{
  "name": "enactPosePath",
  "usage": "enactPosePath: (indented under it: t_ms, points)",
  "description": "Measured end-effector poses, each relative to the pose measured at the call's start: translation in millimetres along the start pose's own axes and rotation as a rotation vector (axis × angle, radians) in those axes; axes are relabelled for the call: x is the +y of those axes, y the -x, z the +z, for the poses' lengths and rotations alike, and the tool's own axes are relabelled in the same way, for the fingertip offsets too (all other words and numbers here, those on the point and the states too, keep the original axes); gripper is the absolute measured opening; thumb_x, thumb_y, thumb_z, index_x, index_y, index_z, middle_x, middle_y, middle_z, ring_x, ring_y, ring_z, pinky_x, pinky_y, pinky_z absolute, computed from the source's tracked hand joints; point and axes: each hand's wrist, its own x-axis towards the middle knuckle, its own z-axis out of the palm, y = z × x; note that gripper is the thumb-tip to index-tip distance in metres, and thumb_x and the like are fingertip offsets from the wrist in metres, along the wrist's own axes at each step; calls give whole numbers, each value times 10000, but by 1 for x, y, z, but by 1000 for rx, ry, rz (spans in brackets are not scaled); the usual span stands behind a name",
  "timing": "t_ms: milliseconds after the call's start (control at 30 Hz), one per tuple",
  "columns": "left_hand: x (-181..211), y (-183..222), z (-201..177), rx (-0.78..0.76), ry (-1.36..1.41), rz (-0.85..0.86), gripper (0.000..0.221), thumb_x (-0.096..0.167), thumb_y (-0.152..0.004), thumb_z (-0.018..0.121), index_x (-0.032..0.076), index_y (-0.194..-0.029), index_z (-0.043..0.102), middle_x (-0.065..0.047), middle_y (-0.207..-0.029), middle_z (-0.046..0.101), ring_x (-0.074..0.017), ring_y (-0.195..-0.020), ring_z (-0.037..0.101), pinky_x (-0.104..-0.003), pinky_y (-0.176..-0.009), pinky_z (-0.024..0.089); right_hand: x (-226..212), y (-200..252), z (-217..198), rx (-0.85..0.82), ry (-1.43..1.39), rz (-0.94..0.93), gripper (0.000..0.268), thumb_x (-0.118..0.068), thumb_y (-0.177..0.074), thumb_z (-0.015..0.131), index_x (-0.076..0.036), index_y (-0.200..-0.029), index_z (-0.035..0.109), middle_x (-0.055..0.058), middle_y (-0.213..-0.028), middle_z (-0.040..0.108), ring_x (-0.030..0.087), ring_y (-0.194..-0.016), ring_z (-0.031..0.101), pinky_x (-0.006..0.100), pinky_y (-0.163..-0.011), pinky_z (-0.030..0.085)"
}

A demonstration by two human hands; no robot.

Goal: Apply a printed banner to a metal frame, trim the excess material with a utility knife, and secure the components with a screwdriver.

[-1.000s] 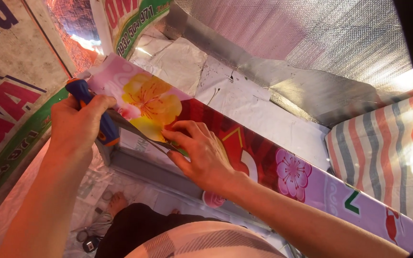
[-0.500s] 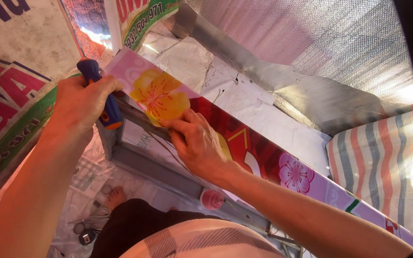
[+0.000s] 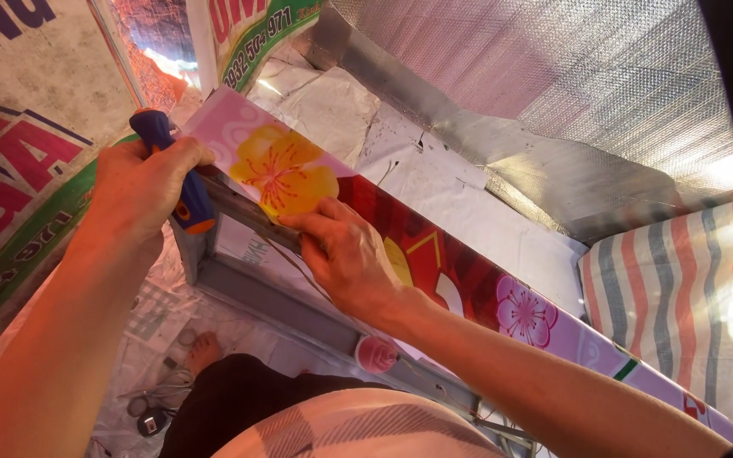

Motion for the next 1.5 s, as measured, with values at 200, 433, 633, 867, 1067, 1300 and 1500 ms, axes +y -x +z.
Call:
enactPosePath:
  t_ms: [200,433,633,867,1067,1300,1500]
  points:
    - [2,2,-6,-7,-48,-3,126,235,-830,747,137,-824,669,31,-758,581,-91,-696,542,-269,-638,428,-8,-3,-7,-79,-52,91,443,-52,-903,529,-162,-1288,718,36,-938,621,219,-854,627,380,-673,496]
    - [-32,-8,-16,103,-52,33,220,192,-782,732,154,-998,710,17,-792,666,-66,-715,593,-267,-644,489,-8,-3,1,-189,60,2,489,2,-940,541,-133,-1400,640,67,-928,536,272,-837,568,434,-539,476]
    - [-58,15,-9,141,-230,116,481,494,-781,904,65,-800,688,-140,-663,620,-257,-678,642,-356,-599,496,-4,2,6,-133,135,-64,475,-60,-945,501,-255,-1352,650,61,-952,547,337,-897,634,421,-756,566]
    - [-60,23,8,147,-203,172,578,524,-791,950,29,-797,652,-132,-669,608,-252,-678,643,-377,-628,534,-4,6,11,-80,187,-91,447,-91,-952,503,-273,-1335,645,26,-927,514,290,-865,606,383,-749,545]
    - [-81,13,22,220,-4,48,477,401,-736,918,47,-912,653,-72,-741,589,-186,-701,644,-347,-592,529,-1,9,17,-36,203,-112,421,-98,-951,519,-245,-1321,654,35,-931,520,286,-871,599,373,-763,536]
    - [-77,23,35,224,86,16,519,399,-722,928,21,-973,678,-87,-767,622,-183,-713,653,-342,-572,542,-7,10,13,-30,176,-118,408,-92,-958,521,-232,-1315,659,35,-923,505,285,-859,589,369,-772,527]
    - [-85,18,33,224,115,14,464,360,-731,909,26,-947,670,-83,-737,602,-178,-674,636,-344,-541,528,-5,12,15,-15,170,-127,384,-116,-969,528,-225,-1313,658,29,-928,508,277,-852,586,368,-766,520]
